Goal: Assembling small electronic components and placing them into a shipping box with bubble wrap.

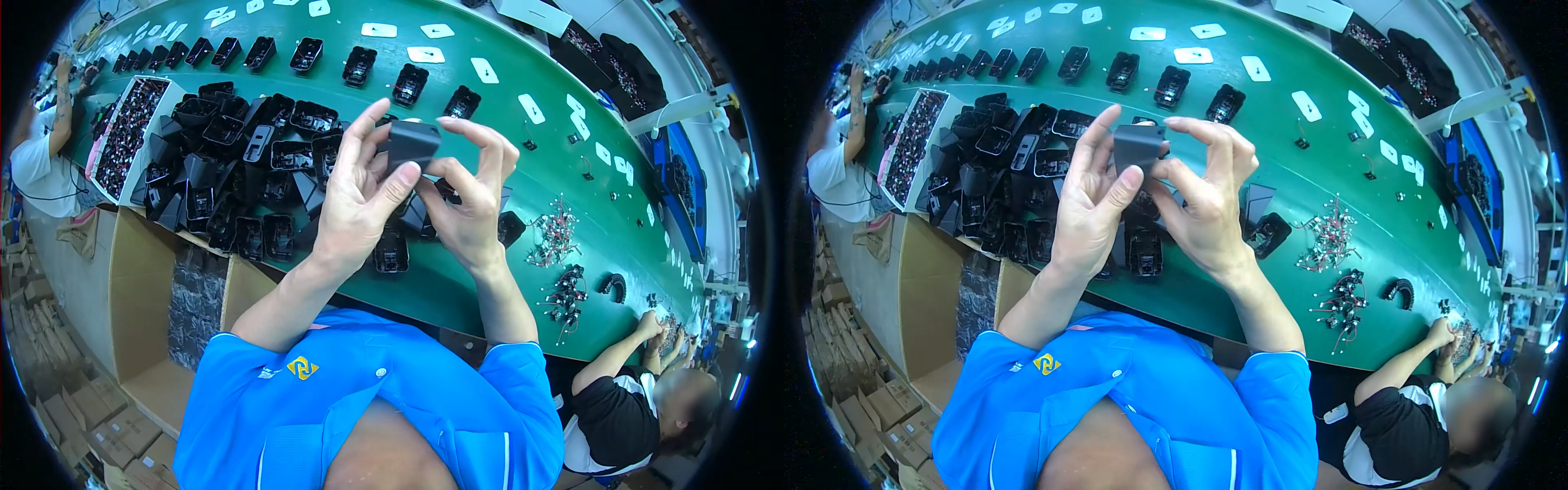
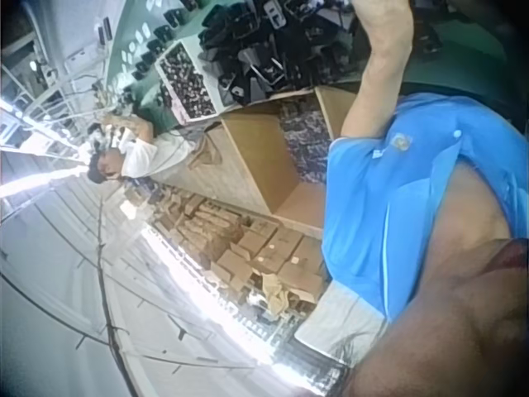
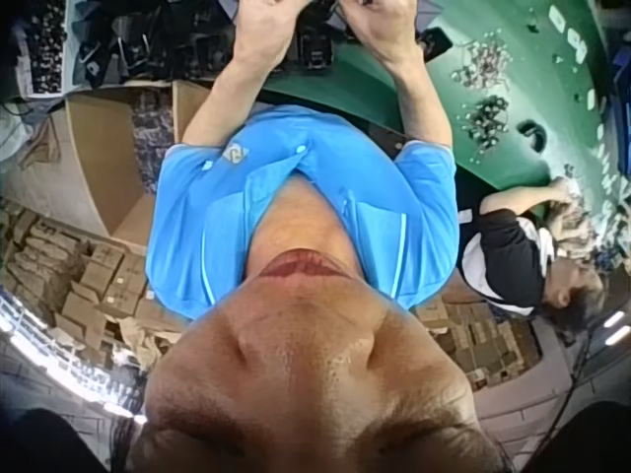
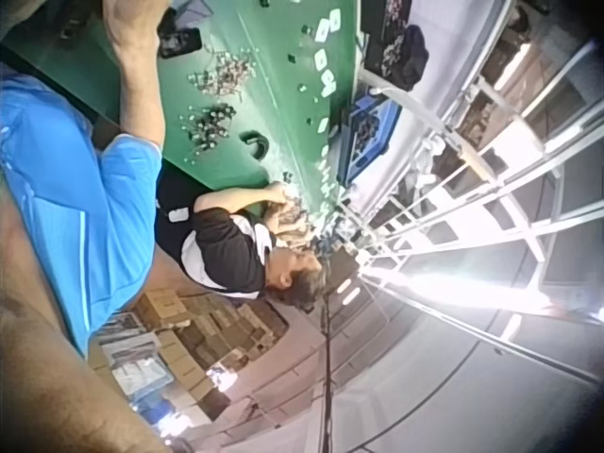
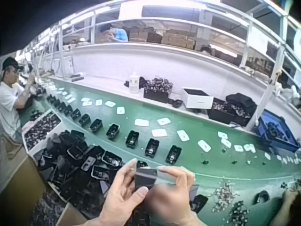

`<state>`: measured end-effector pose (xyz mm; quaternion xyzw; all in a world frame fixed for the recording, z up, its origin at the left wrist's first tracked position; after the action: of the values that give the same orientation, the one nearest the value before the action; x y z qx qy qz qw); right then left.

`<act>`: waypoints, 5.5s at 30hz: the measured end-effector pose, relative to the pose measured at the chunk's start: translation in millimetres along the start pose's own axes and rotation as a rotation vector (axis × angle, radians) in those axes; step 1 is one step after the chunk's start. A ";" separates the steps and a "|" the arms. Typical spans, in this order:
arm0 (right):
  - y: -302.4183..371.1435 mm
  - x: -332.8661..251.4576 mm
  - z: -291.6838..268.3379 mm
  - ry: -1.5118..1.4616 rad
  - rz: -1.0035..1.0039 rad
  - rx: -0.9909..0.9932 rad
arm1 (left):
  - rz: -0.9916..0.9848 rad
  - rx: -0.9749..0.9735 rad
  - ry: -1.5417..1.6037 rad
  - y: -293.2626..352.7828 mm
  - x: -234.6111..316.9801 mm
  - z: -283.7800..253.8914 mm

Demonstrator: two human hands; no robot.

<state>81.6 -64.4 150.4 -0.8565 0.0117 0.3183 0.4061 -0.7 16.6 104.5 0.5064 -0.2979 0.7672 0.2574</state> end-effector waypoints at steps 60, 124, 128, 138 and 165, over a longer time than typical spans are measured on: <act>48.1 289.9 -120.7 0.417 1.022 -0.194 | -0.107 -0.908 -1.773 -115.8 -90.8 13.8; 3.9 -4.8 -40.8 0.011 0.032 0.131 | -0.122 -0.101 0.035 9.6 9.0 23.1; 8.3 0.9 -52.5 -0.182 -0.021 0.239 | -0.034 -0.175 -0.028 12.5 15.1 31.4; 1.0 -2.3 -47.4 -0.214 -0.019 0.110 | -0.198 -0.105 0.189 5.6 -8.9 28.6; 26.0 227.5 -136.5 0.453 0.621 -0.418 | 0.091 -0.809 -1.512 -82.6 -82.2 45.2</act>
<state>328.8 -123.5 70.2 -0.9243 0.2928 0.2248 0.0963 114.1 33.5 58.3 0.7384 -0.6602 0.0679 0.1195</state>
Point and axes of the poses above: each hand's wrist, its own y-axis away from the middle knuckle, its own z-axis out of the palm, x = y × z, the point moved 10 cm from there along -y, towards the middle knuckle, and after that the axes turned 12 degrees about -y, right-handed, at the moved point
